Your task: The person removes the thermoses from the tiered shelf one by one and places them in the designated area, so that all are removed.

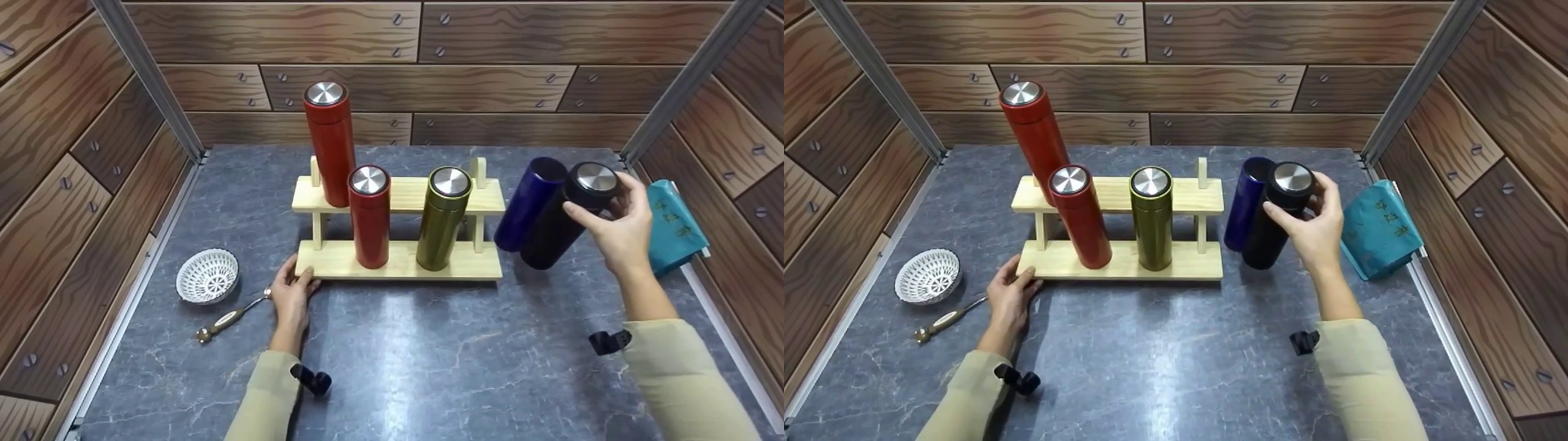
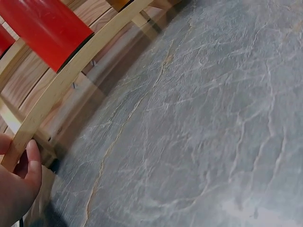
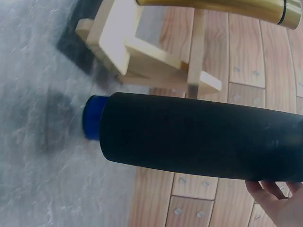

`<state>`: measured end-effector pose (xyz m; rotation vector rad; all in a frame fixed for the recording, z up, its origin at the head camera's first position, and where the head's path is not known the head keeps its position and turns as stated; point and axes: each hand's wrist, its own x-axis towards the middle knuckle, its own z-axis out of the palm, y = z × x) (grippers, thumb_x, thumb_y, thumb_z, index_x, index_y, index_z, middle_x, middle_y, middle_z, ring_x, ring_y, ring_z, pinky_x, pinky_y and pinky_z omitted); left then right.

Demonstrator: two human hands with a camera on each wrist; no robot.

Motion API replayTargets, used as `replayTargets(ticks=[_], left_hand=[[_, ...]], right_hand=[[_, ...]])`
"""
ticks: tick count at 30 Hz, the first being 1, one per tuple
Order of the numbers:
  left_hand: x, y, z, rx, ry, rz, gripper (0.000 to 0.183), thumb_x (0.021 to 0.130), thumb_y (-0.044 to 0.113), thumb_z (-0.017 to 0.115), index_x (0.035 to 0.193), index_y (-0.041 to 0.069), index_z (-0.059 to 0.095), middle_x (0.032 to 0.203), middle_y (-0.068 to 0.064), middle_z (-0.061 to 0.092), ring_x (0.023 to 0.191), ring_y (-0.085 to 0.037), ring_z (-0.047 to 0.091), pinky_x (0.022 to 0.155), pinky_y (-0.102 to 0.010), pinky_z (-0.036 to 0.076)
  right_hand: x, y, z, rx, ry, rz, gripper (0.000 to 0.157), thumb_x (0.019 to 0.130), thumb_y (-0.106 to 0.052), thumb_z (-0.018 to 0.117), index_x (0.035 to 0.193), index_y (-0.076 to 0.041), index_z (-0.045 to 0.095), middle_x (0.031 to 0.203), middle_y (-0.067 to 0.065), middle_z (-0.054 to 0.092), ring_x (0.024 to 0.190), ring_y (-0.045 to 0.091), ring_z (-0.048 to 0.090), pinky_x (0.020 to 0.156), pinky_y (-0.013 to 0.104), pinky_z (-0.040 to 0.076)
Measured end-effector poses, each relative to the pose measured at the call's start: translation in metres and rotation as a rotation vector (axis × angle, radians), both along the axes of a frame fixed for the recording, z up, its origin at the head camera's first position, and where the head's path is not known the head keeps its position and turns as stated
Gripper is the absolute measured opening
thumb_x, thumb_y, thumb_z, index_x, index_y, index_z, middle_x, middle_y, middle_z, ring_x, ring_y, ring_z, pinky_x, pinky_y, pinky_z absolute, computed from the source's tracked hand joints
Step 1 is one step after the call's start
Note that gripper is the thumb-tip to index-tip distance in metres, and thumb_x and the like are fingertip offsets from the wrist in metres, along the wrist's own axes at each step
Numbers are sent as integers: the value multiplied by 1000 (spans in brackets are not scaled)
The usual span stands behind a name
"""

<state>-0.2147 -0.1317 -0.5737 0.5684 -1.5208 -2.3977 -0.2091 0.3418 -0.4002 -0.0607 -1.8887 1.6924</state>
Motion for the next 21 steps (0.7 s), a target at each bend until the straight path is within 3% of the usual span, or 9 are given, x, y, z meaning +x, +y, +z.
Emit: replayTargets(ticks=[8,13,21], left_hand=[[0,2,0,15,9,-2,51,86,-10,58,134,-3,44,115,-20,49,79,-14,57,62,-25,58],[0,1,1,-4,10,-9,51,86,-10,58,134,-3,43,114,-20,48,78,-14,57,62,-24,58],[1,1,1,-23,5,-20,50,86,-9,58,134,-3,43,117,-20,48,78,-14,56,63,-25,58]], right_hand=[[-9,15,-10,-103,-44,-77,73,59,5,85,122,-12,52,112,4,59,99,15,52,75,18,43],[-19,23,-16,-89,-91,-123,74,60,-1,86,124,-14,50,113,1,56,102,14,49,78,17,41],[-33,27,-29,-110,-92,-118,76,60,1,85,124,-14,47,116,2,53,102,15,48,79,21,43]])
